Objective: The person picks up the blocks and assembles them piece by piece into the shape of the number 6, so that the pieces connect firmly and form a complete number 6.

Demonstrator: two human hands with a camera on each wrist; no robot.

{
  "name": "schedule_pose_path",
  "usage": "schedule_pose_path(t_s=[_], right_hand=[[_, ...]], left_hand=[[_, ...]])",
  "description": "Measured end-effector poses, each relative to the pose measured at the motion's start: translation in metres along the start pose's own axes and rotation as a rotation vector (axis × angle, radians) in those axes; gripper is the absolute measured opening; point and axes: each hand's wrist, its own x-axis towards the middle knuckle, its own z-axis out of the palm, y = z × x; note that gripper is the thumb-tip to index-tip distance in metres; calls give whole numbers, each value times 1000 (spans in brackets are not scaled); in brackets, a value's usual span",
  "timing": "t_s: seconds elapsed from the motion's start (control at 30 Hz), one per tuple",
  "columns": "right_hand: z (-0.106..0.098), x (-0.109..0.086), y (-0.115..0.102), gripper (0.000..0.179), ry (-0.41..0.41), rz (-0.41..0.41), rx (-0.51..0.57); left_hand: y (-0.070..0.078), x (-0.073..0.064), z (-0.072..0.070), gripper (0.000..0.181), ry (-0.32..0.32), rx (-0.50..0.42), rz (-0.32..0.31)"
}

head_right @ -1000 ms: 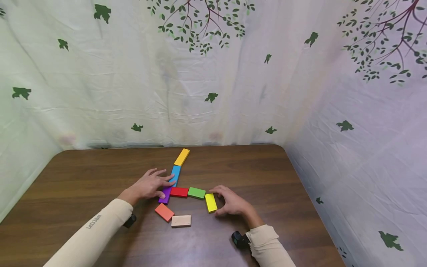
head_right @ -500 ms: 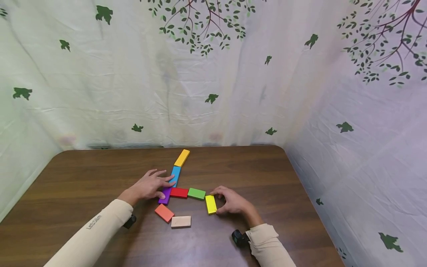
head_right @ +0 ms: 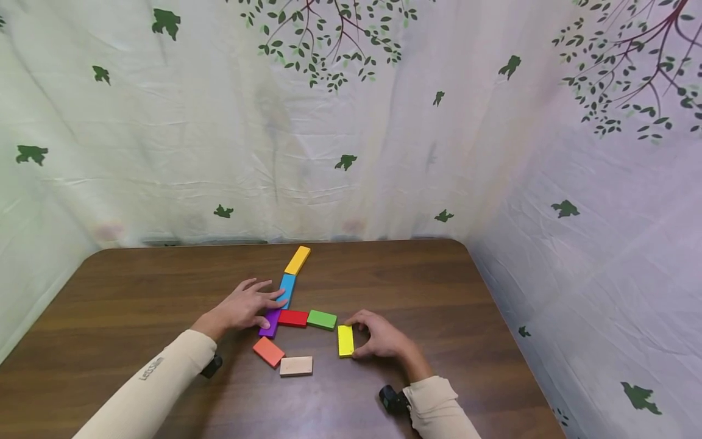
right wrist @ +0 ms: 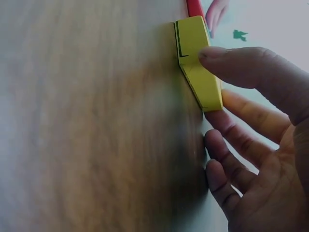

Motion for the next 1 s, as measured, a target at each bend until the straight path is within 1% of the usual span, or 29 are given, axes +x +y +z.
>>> schedule_pose_path(t_s=[0.13,0.2,0.33,0.43,0.63,0.83,1.0], right_hand=[[3,-3,0,54,32,-40,-11],[4,-5,0,54,38,-48,-12],[8,-7,-3,56,42,-29,-14],[10,-8,-7,56,43,-14,-19],[14,-7,-11,55,65,-26,-26],[21,-3,-14,56,80,-17,-17],[24,0,-17,54,86,-38,-25]], left_hand=[[0,0,0,63,5,0,2],[0,-1,1,63,9,0,5],[-1,-1,2,63,25,8,20],[-1,-1,2,64,25,3,17],[-2,1,3,64,13,-7,9],[-1,1,2,64,6,2,9],[-2,1,2,63,7,3,10]])
